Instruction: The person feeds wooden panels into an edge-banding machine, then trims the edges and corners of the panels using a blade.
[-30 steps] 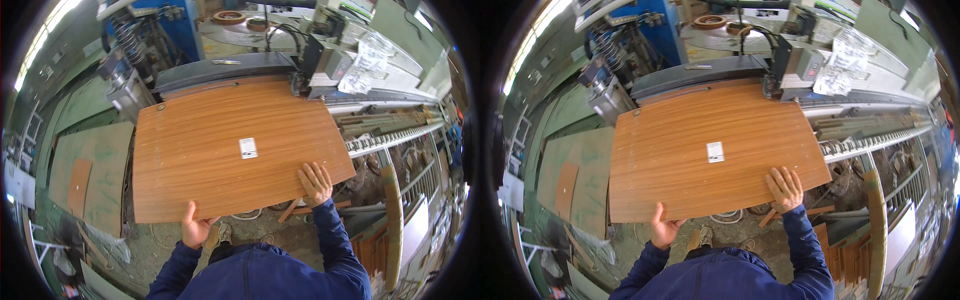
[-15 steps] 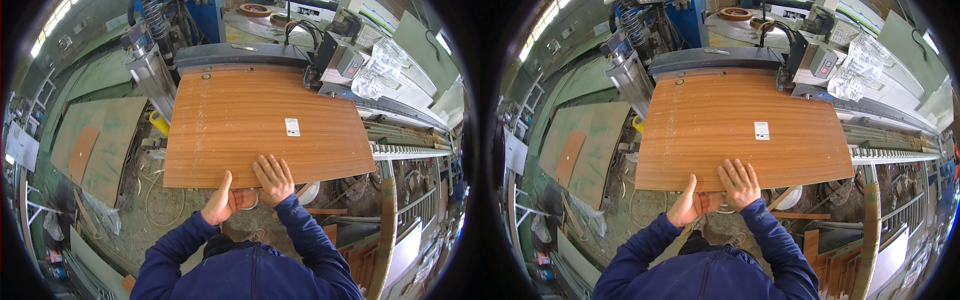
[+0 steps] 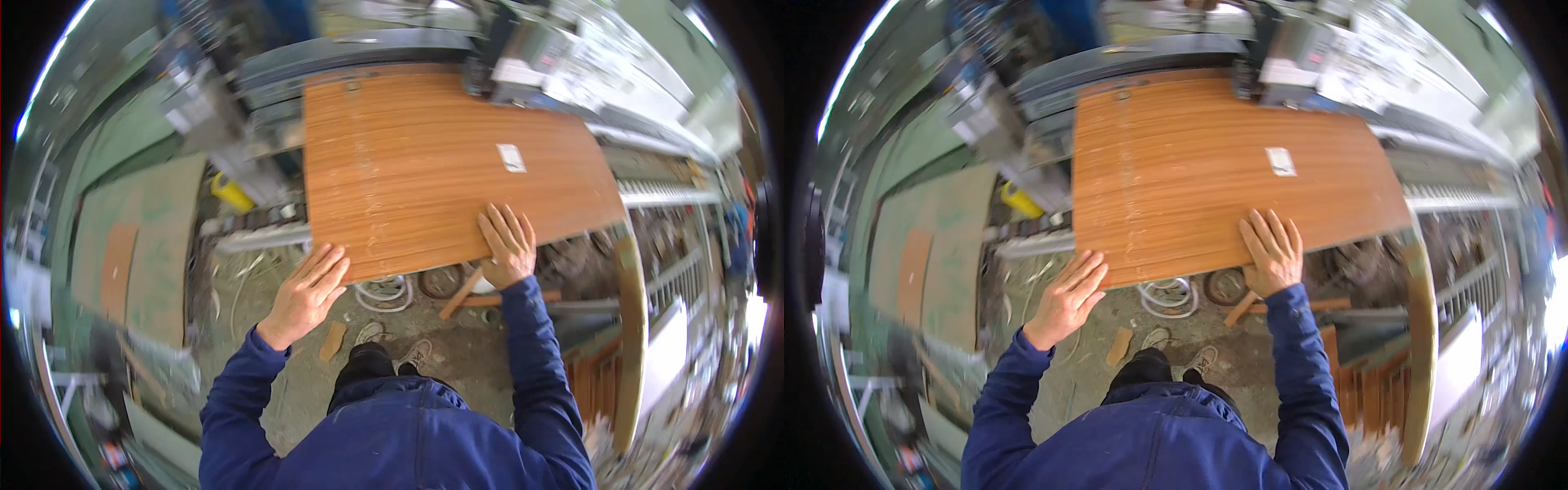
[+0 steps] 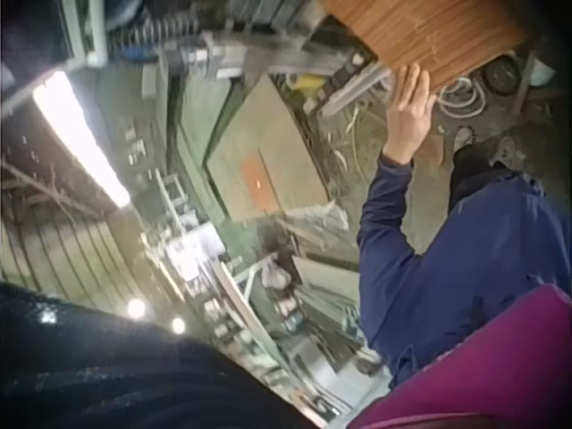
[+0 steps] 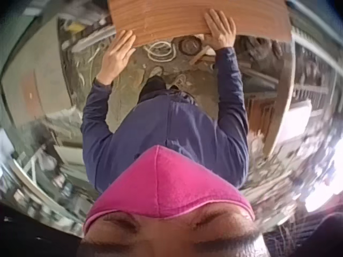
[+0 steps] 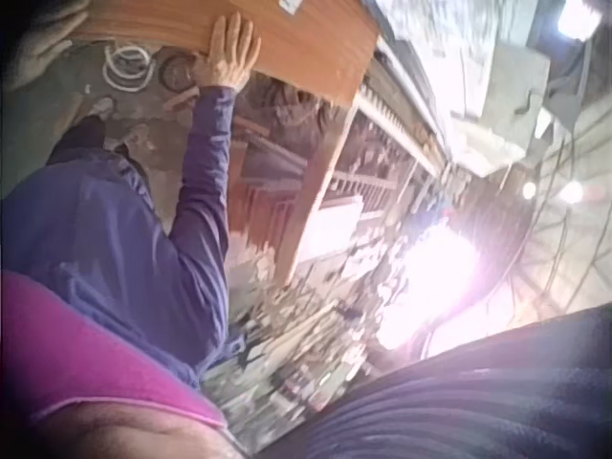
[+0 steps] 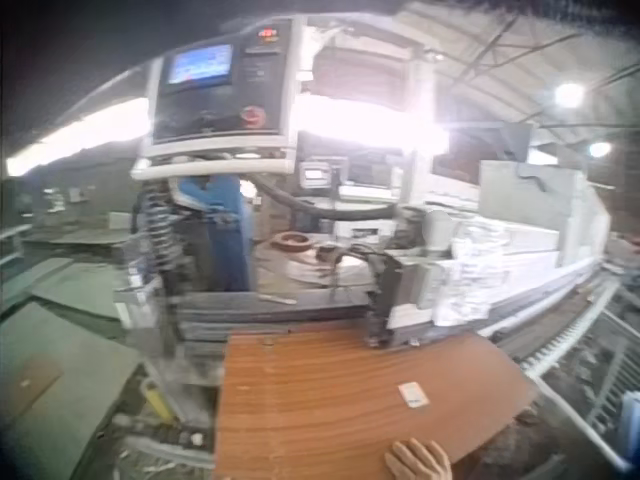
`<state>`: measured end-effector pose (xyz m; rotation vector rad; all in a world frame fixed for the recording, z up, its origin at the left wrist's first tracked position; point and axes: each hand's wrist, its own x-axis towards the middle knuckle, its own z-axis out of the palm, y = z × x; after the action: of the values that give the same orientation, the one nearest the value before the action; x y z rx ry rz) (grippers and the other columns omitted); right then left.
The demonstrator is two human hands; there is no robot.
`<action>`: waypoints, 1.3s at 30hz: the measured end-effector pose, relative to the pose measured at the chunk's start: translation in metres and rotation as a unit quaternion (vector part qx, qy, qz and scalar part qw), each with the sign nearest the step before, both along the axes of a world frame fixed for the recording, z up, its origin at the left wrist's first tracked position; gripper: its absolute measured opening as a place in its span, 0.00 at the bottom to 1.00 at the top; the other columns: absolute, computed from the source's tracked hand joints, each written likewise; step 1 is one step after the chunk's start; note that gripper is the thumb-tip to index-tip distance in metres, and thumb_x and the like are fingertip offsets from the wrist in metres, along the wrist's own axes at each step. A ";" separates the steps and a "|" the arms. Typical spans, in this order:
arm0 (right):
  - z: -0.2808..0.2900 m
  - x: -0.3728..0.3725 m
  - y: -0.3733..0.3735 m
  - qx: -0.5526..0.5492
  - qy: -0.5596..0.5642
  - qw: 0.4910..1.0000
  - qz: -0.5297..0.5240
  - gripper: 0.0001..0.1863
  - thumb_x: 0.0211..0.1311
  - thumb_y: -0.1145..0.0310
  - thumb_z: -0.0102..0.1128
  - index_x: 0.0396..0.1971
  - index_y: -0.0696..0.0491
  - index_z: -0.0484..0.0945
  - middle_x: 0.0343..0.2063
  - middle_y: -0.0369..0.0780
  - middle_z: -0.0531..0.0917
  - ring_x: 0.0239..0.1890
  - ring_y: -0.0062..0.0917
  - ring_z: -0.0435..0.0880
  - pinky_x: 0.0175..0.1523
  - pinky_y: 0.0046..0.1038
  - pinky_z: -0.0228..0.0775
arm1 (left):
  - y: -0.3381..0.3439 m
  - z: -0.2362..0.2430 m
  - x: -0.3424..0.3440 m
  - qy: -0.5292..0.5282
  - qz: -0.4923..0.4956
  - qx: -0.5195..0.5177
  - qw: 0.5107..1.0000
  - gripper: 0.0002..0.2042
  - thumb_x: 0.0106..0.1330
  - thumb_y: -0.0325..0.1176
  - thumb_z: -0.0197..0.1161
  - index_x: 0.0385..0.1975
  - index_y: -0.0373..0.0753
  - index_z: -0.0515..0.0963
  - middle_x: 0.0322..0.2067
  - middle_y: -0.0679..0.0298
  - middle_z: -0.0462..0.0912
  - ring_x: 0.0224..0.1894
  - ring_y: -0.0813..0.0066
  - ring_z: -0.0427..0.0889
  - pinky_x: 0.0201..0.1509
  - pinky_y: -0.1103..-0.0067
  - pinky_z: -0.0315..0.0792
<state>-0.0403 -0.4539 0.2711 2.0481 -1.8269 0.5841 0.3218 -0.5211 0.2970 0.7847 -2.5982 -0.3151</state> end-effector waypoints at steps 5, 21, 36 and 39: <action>-0.034 0.017 0.052 -0.037 -0.085 0.967 -0.239 0.35 0.43 0.74 0.58 0.58 0.51 0.67 0.60 0.50 0.65 0.64 0.44 0.60 0.65 0.47 0.52 | -0.016 -0.011 -0.028 0.050 -0.097 0.029 0.994 0.24 0.57 0.31 0.65 0.54 0.35 0.71 0.57 0.55 0.71 0.62 0.53 0.66 0.65 0.66 0.62; -0.257 0.080 0.468 0.415 -0.510 0.558 -0.507 0.25 0.54 0.52 0.54 0.50 0.47 0.77 0.48 0.48 0.78 0.52 0.43 0.75 0.58 0.37 0.68 | -0.004 -0.037 -0.144 0.032 -0.103 -0.023 0.994 0.20 0.67 0.33 0.55 0.57 0.32 0.69 0.61 0.52 0.66 0.66 0.54 0.60 0.67 0.67 0.55; -0.214 -0.046 0.702 0.156 -0.565 0.520 -0.621 0.22 0.53 0.56 0.57 0.43 0.55 0.79 0.39 0.50 0.82 0.44 0.42 0.81 0.49 0.35 0.73 | 0.334 -0.012 -0.516 0.052 -0.344 0.298 0.889 0.20 0.62 0.37 0.61 0.48 0.27 0.74 0.46 0.47 0.79 0.51 0.57 0.78 0.56 0.71 0.68; -0.167 -0.116 0.710 0.070 -0.534 0.593 -0.598 0.18 0.55 0.59 0.56 0.40 0.56 0.79 0.38 0.50 0.82 0.43 0.43 0.81 0.47 0.34 0.73 | 0.378 -0.023 -0.604 0.060 -0.385 0.461 0.797 0.18 0.65 0.34 0.61 0.49 0.27 0.73 0.42 0.58 0.81 0.45 0.77 0.78 0.49 0.82 0.71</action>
<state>-0.1566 0.2563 0.1045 -0.1943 -3.2374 1.2785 -0.2826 -0.1426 0.2740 -0.1456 -2.4016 -1.8769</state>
